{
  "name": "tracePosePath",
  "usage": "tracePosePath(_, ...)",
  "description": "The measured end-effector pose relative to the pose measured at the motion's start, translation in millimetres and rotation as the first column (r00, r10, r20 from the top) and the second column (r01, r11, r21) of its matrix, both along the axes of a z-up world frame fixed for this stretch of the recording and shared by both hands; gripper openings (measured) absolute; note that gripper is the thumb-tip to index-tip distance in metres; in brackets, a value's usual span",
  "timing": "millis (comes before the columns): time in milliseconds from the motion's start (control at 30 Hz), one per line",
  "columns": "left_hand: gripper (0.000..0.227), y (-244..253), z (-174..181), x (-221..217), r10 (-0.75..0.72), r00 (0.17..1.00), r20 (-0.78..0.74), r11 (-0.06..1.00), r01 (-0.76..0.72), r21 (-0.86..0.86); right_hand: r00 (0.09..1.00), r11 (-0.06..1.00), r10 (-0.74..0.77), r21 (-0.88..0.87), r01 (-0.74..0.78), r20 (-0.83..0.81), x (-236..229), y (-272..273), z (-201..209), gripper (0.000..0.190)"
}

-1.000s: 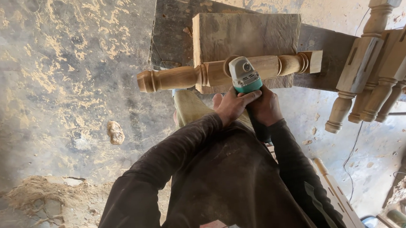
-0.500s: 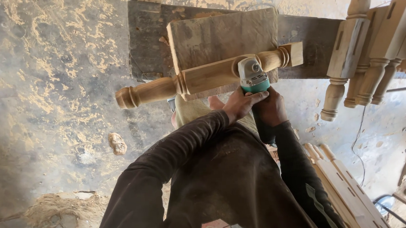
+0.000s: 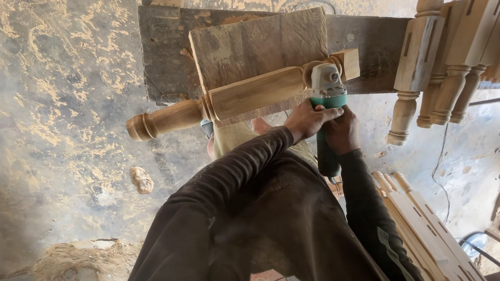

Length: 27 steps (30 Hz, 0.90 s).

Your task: Sanding a carved wooden furniture leg using a handheld angle grinder with a sanding disc.

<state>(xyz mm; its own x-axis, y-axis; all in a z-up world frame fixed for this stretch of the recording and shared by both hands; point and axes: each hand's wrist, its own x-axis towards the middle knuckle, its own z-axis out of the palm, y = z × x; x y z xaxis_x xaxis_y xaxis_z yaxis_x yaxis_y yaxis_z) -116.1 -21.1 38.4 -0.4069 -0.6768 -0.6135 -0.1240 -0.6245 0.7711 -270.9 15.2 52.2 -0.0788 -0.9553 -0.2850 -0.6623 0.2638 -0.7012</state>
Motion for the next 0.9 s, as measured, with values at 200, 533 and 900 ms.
tracePosePath(200,0.086,12.0,-11.7,12.9,0.083,0.996,0.017,0.996,-0.083,0.034,0.995,0.995,0.082,0.045,-0.084,0.049,17.2,-4.6,2.3,0.024)
tracePosePath(533,0.099,32.5,-4.5,60.6,0.112,0.988,0.104,0.992,-0.117,0.047,0.974,0.980,0.193,0.023,-0.197,0.116,57.7,4.3,-1.2,0.024)
tracePosePath(900,0.091,67.1,-10.4,112.0,0.194,0.976,0.100,0.979,-0.199,0.049,0.962,0.962,0.264,0.050,-0.268,0.072,117.7,20.5,9.3,0.028)
